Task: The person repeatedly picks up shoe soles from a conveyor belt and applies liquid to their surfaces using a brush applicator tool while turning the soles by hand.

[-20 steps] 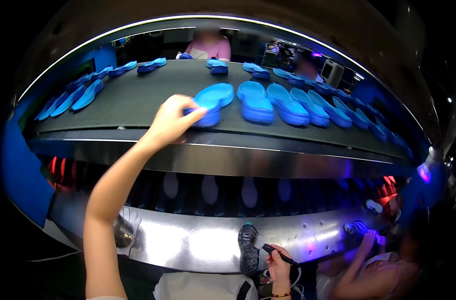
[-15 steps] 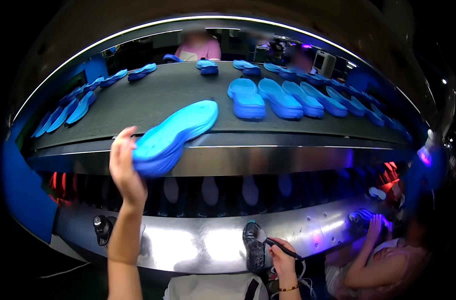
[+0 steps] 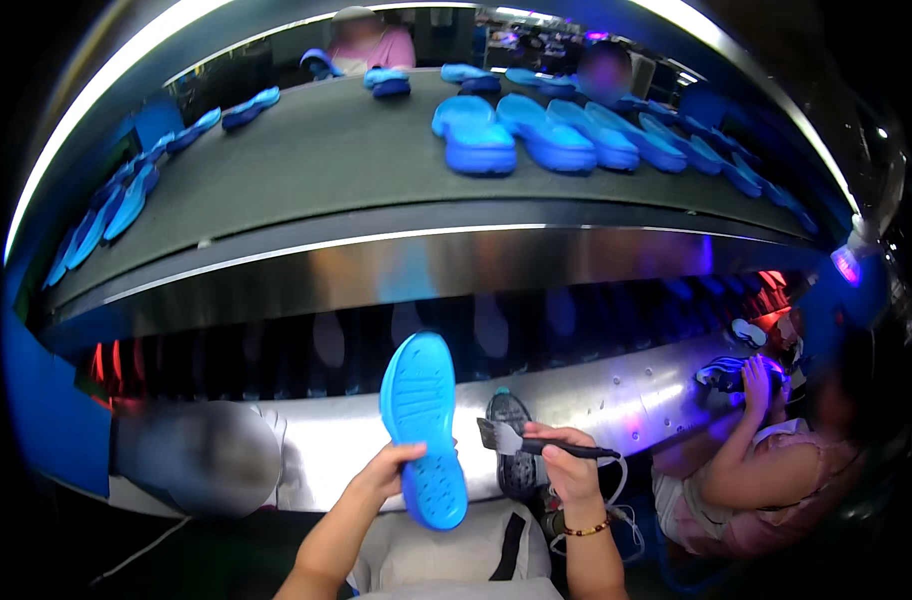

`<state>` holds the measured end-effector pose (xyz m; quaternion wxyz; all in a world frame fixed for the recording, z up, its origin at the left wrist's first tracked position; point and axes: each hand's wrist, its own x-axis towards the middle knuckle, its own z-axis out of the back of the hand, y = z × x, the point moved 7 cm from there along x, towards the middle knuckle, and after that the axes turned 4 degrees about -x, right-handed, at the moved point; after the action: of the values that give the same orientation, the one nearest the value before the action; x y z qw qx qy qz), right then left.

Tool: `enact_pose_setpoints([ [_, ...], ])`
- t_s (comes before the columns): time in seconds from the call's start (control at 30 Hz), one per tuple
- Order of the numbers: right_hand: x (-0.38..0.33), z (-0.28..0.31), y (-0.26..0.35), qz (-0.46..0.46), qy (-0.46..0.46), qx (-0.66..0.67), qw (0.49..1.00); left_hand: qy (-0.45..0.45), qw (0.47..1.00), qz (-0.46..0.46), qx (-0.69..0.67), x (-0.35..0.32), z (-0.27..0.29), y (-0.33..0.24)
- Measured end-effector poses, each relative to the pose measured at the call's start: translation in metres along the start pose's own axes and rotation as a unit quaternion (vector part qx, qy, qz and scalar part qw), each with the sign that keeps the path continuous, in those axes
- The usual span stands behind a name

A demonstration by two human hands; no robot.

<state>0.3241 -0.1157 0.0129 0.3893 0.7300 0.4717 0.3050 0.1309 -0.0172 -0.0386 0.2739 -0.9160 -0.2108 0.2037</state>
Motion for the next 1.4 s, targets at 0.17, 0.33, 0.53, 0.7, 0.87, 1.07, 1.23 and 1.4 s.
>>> enact_pose_setpoints([
  [0.17, 0.021, -0.027, -0.015, -0.035, 0.052, -0.007, 0.998, 0.207, 0.906, 0.012, -0.368, 0.013, -0.070, 0.002],
  [0.33, 0.056, -0.037, -0.012, -0.034, 0.016, -0.020, 0.999, 0.150, 0.969, -0.018, -0.194, 0.024, -0.064, 0.010],
  [0.53, 0.063, -0.088, 0.006, 0.057, 0.009, -0.323, 0.945, -0.041, 0.986, -0.038, -0.154, 0.022, -0.044, 0.018],
  [0.7, 0.009, -0.129, 0.008, 0.271, 0.147, -0.507, 0.805, -0.055, 0.987, -0.092, -0.116, 0.019, -0.015, -0.007],
  [0.87, -0.012, -0.111, 0.014, 0.119, 0.318, -0.453, 0.824, -0.033, 0.992, -0.087, -0.086, 0.005, -0.009, -0.015],
  [1.07, 0.053, -0.088, 0.025, 0.033, 0.113, -0.255, 0.960, 0.138, 0.981, -0.019, -0.138, 0.008, -0.075, 0.004],
  [1.23, 0.031, -0.102, 0.028, 0.102, 0.265, -0.280, 0.917, -0.052, 0.979, -0.078, -0.181, 0.029, -0.036, 0.006],
  [1.4, 0.056, -0.076, -0.009, -0.102, 0.157, -0.210, 0.960, 0.164, 0.984, -0.050, -0.054, 0.030, -0.037, 0.000],
])
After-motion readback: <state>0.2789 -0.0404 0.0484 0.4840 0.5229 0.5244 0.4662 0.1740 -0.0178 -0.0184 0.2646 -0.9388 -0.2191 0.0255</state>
